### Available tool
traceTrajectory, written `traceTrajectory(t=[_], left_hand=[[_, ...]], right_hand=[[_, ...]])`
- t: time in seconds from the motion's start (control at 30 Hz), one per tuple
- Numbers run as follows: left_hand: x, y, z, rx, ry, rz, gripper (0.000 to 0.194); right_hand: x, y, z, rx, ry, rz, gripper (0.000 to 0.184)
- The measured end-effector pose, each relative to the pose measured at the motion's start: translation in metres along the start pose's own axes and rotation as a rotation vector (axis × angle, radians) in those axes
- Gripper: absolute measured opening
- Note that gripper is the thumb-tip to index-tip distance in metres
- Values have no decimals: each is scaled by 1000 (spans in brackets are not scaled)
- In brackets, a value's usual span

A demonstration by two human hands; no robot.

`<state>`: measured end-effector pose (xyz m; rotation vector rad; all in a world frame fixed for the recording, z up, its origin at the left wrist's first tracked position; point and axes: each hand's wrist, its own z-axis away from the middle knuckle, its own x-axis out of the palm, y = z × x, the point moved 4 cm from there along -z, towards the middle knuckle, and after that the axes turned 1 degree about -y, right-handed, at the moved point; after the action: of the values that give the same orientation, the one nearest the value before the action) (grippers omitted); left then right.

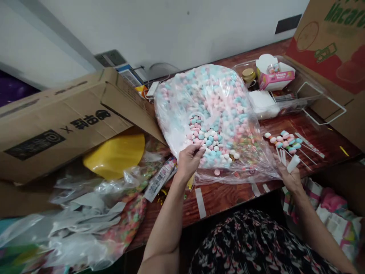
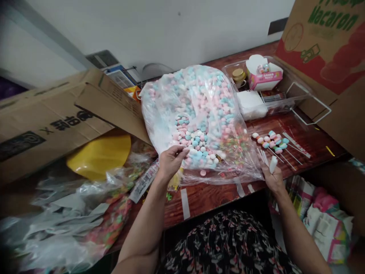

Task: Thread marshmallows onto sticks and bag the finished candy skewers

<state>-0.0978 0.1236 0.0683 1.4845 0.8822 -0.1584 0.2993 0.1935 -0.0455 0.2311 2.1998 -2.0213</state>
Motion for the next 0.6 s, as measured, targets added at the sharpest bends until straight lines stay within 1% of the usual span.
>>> traceTrajectory(t=[0.07,0.1,0.17,0.2,0.23,0.27,0.3,0.33,0.37,0.4,0.47,0.53,0.6], left_hand=[[-3,6,-21,46,48,-206,26],[-4,8,-32,48,33,-334,24],[-1,10,-50,16,-61,-569,24],[1,9,-54,4,-117,-660,24],[4,9,-55,13,-166,-730,26],[7,8,-53,43,-198,-784,28],[11,7,-49,93,-199,-823,30],[15,5,-44,169,-190,-851,31],[17,2,-40,224,-148,-871,34],[18,-2,-35,255,-67,-874,36],[22,-11,-29,335,21,-837,37],[25,-15,-24,416,52,-754,34],[26,-15,-20,452,76,-657,31]], right_hand=[[0,-3,4,-1,78,-43,42],[-1,-4,6,-4,134,-60,43],[-4,-4,11,4,247,-100,43],[-5,-4,13,13,285,-106,43],[-6,-5,15,17,297,-99,42],[-6,-6,15,9,274,-76,40],[-5,-8,15,-5,231,-39,38],[-2,-11,14,-27,156,-2,36],[1,-12,13,-45,65,18,36],[1,-13,11,-48,50,25,37],[2,-14,6,-79,29,46,37],[4,-15,4,-132,26,76,40],[5,-18,5,-177,15,119,43]])
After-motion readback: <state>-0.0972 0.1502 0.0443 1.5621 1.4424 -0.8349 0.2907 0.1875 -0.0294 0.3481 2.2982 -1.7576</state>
